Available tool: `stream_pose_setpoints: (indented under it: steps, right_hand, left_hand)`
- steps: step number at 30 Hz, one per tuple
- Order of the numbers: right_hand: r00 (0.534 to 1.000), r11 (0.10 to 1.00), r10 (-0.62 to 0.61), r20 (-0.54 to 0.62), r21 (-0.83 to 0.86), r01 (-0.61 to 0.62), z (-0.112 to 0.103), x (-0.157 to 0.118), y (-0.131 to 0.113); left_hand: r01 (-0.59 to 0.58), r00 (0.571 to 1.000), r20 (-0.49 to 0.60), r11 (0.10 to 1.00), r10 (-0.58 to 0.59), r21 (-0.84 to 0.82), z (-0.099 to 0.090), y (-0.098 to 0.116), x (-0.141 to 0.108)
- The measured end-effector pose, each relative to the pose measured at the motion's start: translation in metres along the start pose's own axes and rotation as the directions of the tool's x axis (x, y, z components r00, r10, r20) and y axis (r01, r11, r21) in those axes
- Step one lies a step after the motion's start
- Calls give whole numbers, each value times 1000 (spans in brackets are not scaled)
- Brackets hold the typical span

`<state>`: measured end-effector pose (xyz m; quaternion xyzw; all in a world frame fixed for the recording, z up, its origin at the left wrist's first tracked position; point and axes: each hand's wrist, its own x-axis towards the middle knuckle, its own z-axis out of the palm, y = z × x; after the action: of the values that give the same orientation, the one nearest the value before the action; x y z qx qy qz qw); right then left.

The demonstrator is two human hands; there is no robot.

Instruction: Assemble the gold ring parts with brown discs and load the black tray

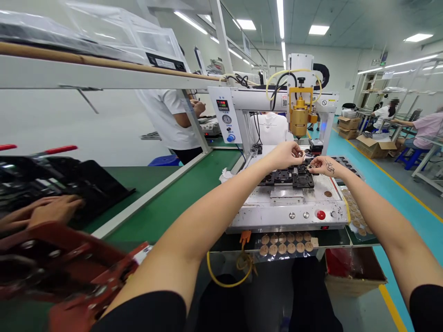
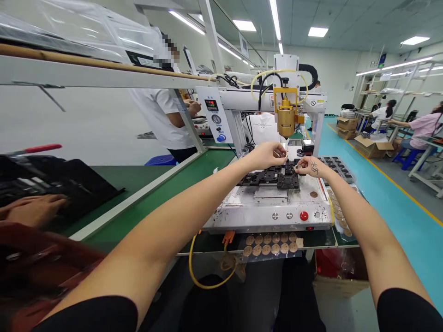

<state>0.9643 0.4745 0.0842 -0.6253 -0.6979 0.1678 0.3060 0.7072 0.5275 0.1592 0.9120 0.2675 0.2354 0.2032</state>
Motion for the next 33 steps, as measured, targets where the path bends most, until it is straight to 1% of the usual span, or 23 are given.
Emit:
stream_pose_setpoints:
  steps: [2,4,9,12,14,17,19,21,23,25,26,27,29,30,31,33]
  right_hand:
    - [997,1000,-11,78,-19,12,-2,10,1]
    - [992,999,-25,124,-42,30,-4,16,3]
    - [985,989,-83,148,-106,100,0,19,7]
    - [984,979,-128,127,-140,145,4,21,10]
    - [986,973,-134,96,-174,150,7,24,12]
    - [993,966,-114,18,-233,115,10,26,9]
    - [993,962,-102,-64,-261,82,13,17,5]
    - [980,960,-99,-172,-275,49,16,-8,1]
    - [952,960,-102,-288,-280,18,21,-51,0]
    - [905,961,-108,-411,-276,-11,28,-105,2]
    - [853,965,-125,-507,-262,-14,34,-133,5]
    - [823,966,-126,-554,-256,-25,40,-158,9]
    - [819,964,-103,-565,-258,-57,54,-198,17]
    - [823,966,-81,-563,-248,-74,59,-209,21]
    - [827,967,-63,-559,-239,-88,63,-216,24]
    - [830,971,-45,-556,-221,-95,63,-213,26]
  left_hand:
    - [0,999,-42,996,-4,-89,-11,-4,-24]
    - [15,998,-55,990,-23,-137,-20,-9,-46]
    - [25,996,-81,989,-37,-144,-31,-23,-94]
    - [25,993,-111,988,-42,-152,-37,-26,-117]
    - [8,990,-137,986,-31,-169,-39,-23,-129]
    - [-17,983,-183,972,-27,-236,-36,-8,-139]
    - [-24,977,-210,956,-40,-292,-29,4,-145]
    - [-29,967,-247,945,-55,-325,-18,14,-156]
    - [-26,954,-292,945,-74,-325,-6,19,-175]
    - [-10,941,-322,947,-100,-320,7,17,-199]
    - [7,938,-325,945,-120,-328,12,14,-212]
    - [31,936,-319,938,-148,-345,18,11,-224]
    - [85,931,-294,911,-217,-403,28,5,-243]
    - [111,929,-274,891,-250,-440,33,3,-250]
    - [132,927,-250,868,-279,-478,37,2,-255]
    - [150,929,-199,811,-311,-566,45,2,-259]
